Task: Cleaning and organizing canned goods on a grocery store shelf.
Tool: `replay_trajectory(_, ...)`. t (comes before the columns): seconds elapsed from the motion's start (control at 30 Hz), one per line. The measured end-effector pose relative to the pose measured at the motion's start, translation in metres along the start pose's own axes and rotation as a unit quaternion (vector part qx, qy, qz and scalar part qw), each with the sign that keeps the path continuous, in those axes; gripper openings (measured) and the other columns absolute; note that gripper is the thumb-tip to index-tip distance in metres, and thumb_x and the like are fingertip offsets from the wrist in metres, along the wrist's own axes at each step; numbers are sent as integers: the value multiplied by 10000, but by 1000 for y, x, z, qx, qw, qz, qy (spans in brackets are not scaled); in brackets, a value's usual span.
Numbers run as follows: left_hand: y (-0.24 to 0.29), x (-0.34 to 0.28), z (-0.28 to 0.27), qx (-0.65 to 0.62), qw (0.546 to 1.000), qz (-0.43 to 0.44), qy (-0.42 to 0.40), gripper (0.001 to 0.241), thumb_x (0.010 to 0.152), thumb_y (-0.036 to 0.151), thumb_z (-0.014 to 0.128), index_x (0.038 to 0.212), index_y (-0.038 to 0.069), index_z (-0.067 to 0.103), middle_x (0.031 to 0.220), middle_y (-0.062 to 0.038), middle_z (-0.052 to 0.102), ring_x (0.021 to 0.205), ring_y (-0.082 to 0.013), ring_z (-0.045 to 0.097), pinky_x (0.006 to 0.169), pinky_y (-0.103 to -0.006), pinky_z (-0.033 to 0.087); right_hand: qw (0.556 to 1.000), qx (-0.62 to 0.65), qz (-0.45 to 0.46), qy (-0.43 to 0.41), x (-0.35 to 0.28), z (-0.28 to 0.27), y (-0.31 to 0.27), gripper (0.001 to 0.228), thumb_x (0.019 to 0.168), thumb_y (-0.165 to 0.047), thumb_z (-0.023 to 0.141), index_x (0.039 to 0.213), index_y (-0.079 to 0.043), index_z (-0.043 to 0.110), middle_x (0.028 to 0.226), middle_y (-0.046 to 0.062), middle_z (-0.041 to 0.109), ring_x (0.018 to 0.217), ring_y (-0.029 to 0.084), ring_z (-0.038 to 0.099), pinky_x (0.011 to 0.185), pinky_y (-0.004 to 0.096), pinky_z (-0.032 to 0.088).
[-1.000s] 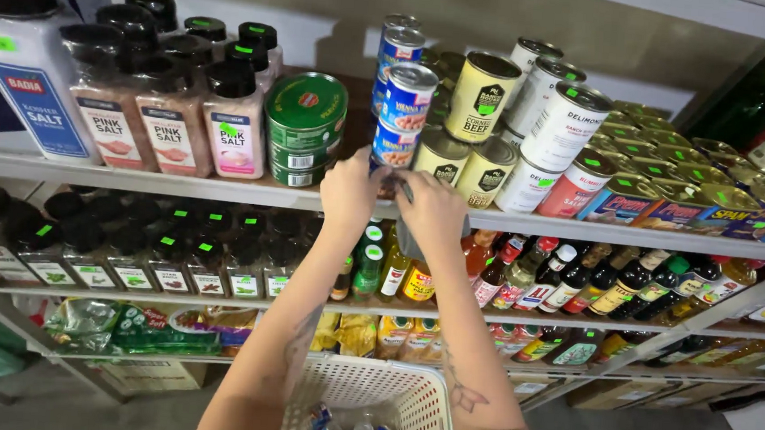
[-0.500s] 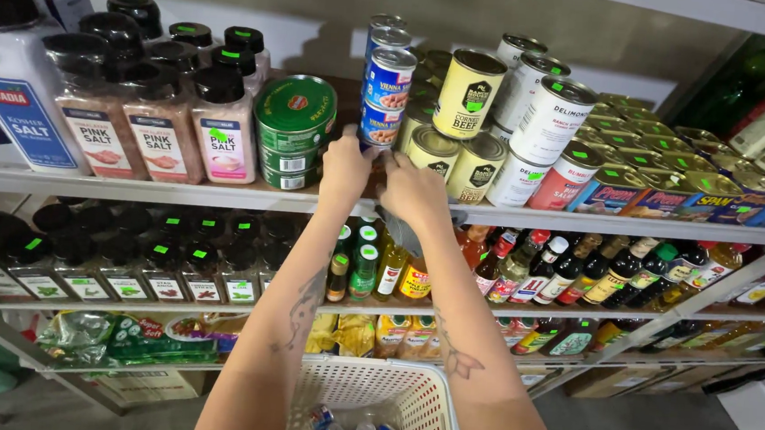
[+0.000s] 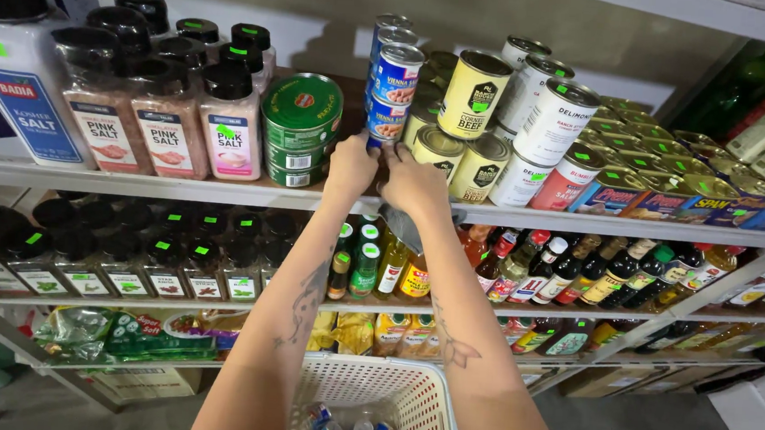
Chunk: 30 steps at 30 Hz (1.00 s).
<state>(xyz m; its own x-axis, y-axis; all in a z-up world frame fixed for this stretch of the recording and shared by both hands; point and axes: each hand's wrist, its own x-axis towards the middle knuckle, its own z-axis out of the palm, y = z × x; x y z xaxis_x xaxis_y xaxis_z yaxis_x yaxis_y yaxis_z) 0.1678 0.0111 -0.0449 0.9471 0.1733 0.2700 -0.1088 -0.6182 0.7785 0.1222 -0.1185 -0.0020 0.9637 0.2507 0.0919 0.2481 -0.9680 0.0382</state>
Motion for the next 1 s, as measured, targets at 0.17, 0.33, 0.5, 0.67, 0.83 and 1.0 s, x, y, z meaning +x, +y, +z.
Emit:
replay_trajectory(0.17,-1,6,1,-2,1000,0,-11,388,970,216,587,1338,110,651,1054,-262,738,1067,-453,700,923,-563,583,1000,6,6,-15,-2,-7,-6,740,837,-260,474,1572,-193,418,1648,-4,370,1104,533,654,955,650,519)
replay_trajectory(0.33,5,-8,-8,-29,999,-16,-20,432,984,244,578,1375,65,616,1099,-283,723,1100,-460,686,937,-572,570,1000,3,-2,8,-16,-11,-13,731,860,-231,477,1586,-203,394,1657,10,354,1106,518,663,968,635,519)
replay_trajectory(0.5,0,-3,-3,-38,999,-27,-19,391,991,183,519,1340,75,656,1040,-278,736,1044,-452,709,882,-559,594,999,0,12,-32,-15,-17,-14,777,868,-275,433,1628,-263,273,1667,-5,344,1148,512,644,991,634,503)
replay_trajectory(0.67,11,-13,-18,-45,998,-20,-31,407,996,180,499,1367,88,639,1128,-286,721,1129,-461,672,967,-574,558,998,-6,12,-61,-12,-20,-16,811,876,-301,494,1646,-226,249,1699,18,280,1227,516,599,1018,636,485)
replay_trajectory(0.83,3,-6,-12,-42,999,-18,-29,391,981,181,502,1330,132,673,1110,-261,732,1114,-445,681,954,-563,567,996,-8,24,-81,-5,-19,-14,799,890,-342,507,1642,-235,259,1703,8,271,1256,510,583,1032,644,472)
replay_trajectory(1.0,4,-6,-14,-47,998,-26,-31,390,978,181,521,1334,147,675,1126,-239,733,1120,-418,684,954,-533,578,996,7,26,-88,-6,-24,-15,794,897,-353,488,1645,-237,251,1706,-2,261,1291,507,558,1065,631,457)
